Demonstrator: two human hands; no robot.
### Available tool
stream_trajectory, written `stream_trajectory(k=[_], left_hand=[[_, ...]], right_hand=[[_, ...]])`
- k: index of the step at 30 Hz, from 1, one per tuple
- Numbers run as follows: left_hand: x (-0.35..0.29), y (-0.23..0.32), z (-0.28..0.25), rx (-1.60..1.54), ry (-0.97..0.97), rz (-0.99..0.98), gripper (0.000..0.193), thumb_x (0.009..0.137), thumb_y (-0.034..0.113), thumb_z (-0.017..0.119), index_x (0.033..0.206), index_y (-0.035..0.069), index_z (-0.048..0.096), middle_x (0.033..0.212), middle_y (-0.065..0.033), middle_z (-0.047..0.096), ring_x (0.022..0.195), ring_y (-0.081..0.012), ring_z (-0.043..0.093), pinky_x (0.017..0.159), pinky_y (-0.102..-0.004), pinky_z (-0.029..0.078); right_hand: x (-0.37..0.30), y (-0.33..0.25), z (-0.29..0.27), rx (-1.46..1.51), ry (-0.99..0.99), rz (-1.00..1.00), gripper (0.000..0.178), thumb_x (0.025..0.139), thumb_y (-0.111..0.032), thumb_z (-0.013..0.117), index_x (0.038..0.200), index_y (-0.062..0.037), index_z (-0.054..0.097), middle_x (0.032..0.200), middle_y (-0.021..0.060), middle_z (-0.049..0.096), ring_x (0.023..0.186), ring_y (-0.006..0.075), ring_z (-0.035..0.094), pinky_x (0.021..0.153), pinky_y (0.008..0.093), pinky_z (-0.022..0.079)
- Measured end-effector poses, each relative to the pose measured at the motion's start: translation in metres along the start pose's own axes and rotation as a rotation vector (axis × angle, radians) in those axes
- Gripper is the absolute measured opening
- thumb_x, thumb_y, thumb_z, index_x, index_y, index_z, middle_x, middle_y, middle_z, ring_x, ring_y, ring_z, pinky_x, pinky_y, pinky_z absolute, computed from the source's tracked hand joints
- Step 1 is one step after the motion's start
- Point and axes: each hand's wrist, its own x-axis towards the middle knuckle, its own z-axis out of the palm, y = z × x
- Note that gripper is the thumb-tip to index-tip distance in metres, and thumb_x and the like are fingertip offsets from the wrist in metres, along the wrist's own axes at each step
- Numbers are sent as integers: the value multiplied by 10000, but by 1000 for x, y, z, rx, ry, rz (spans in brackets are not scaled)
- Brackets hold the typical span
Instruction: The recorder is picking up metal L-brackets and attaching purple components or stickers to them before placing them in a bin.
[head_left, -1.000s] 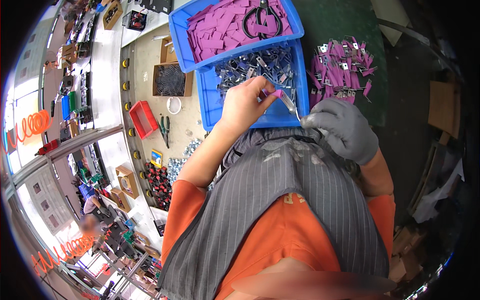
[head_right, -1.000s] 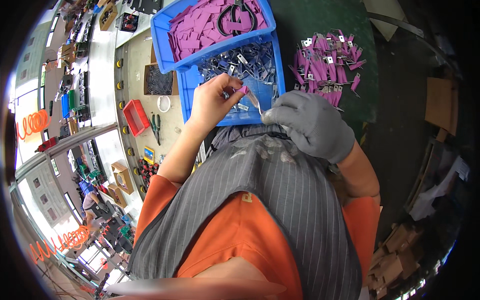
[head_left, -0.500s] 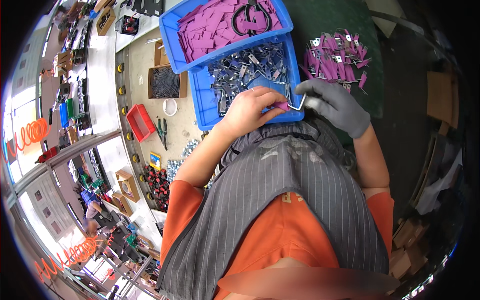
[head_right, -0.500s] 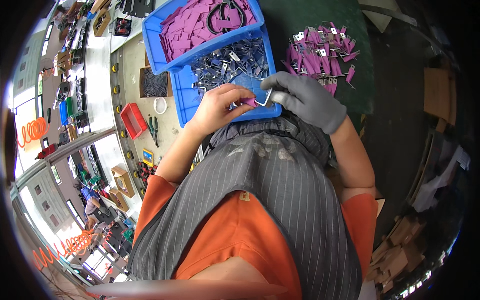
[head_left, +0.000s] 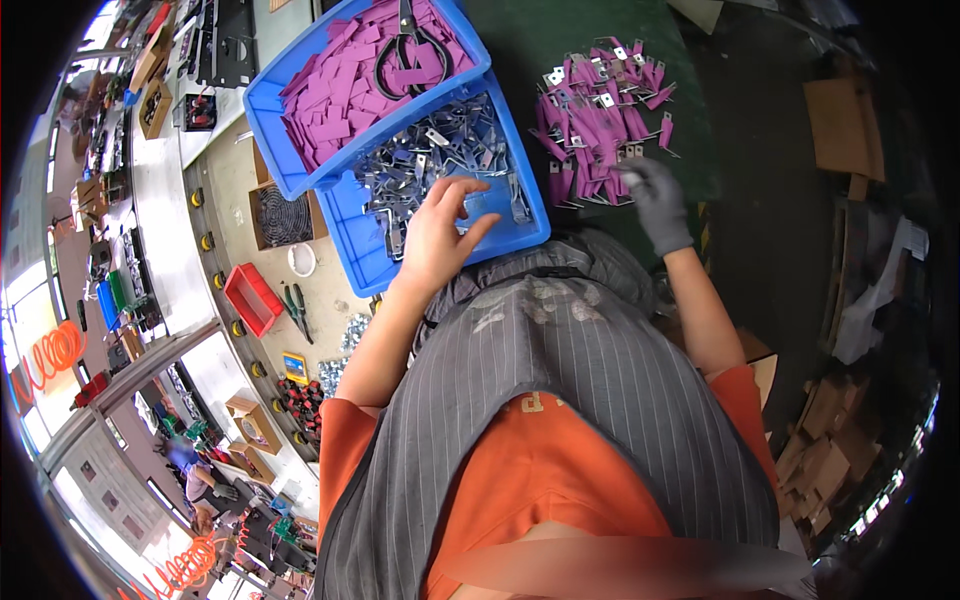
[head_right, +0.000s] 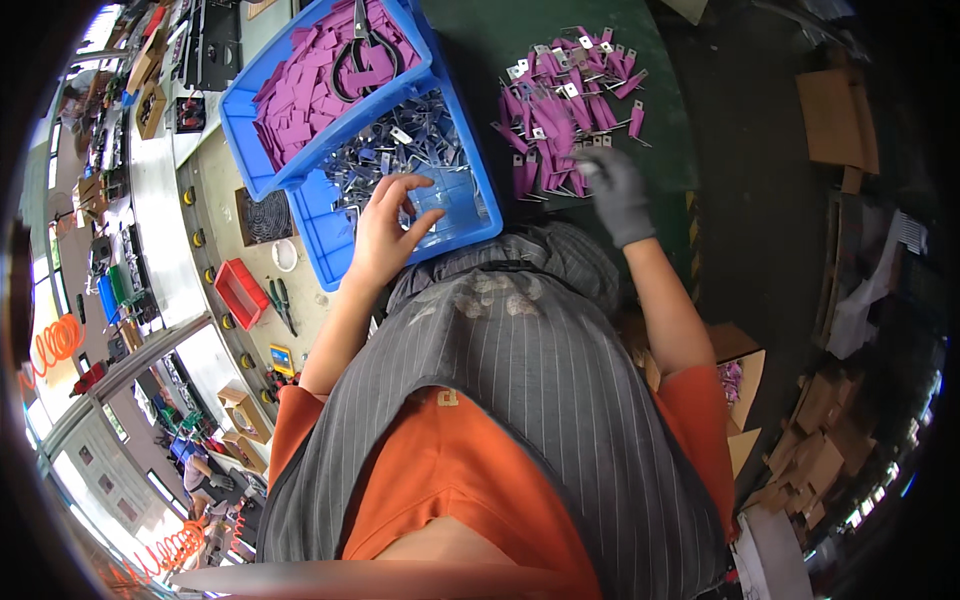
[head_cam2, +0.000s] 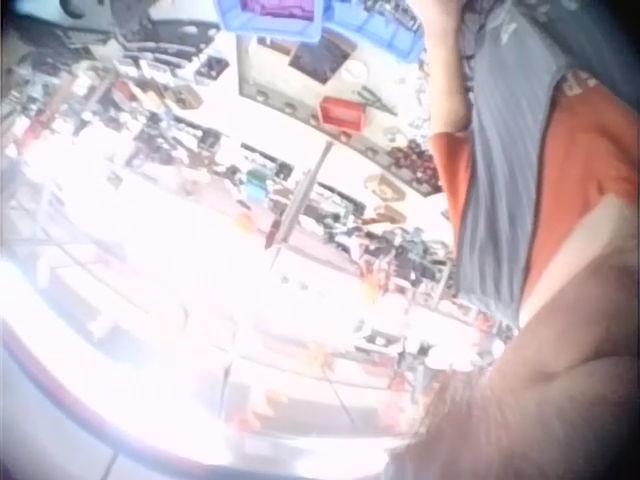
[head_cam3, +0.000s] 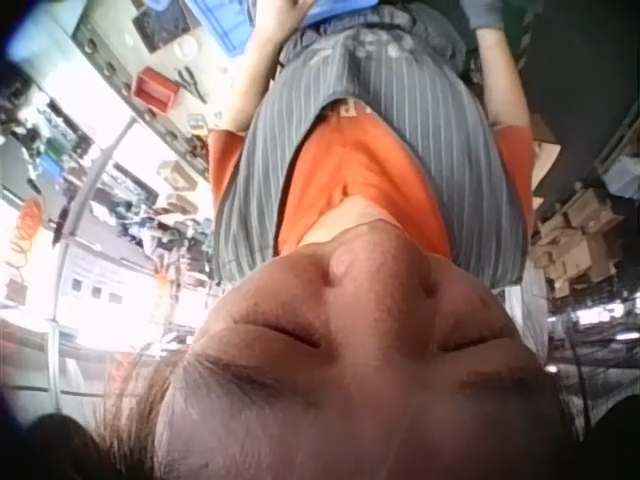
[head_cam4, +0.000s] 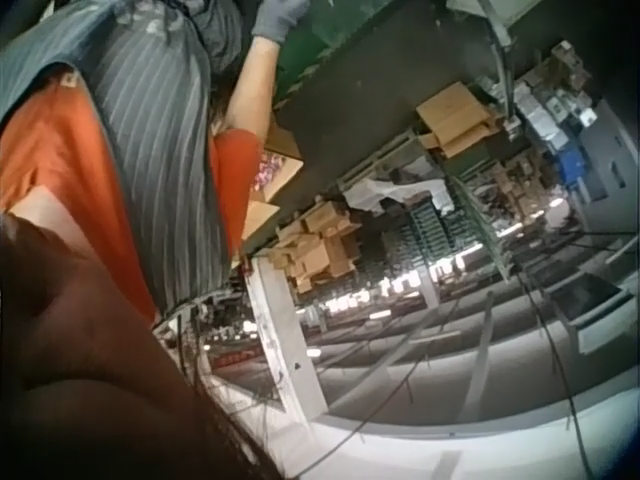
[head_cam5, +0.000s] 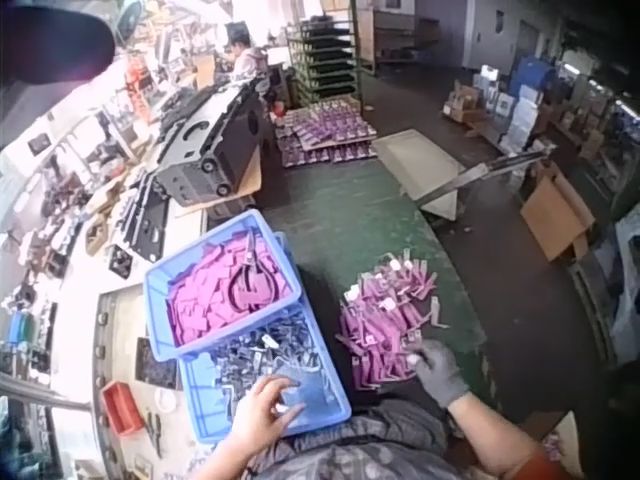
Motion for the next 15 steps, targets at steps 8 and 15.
stream_trajectory(k=[8, 15], left_hand=[[-10, -22, 7, 7, -71, -122, 288, 748, 136, 688, 1015, 90, 590, 994, -65, 562, 668, -174, 542, 616, -299, 469], [-18, -48, -19, 139, 107, -266, 261, 750, 158, 671, 995, 104, 600, 937, -80, 574, 667, -201, 582, 623, -328, 482]], right_hand=[[-39, 117, -31, -408, -99, 223, 219, 811, -101, 544, 1019, -82, 611, 992, 180, 595, 916, 344, 574, 791, 387, 459], [-24, 107, -39, -635, -146, 277, 376, 752, -96, 511, 1123, -40, 538, 1077, 183, 560, 1017, 363, 537, 878, 425, 440]])
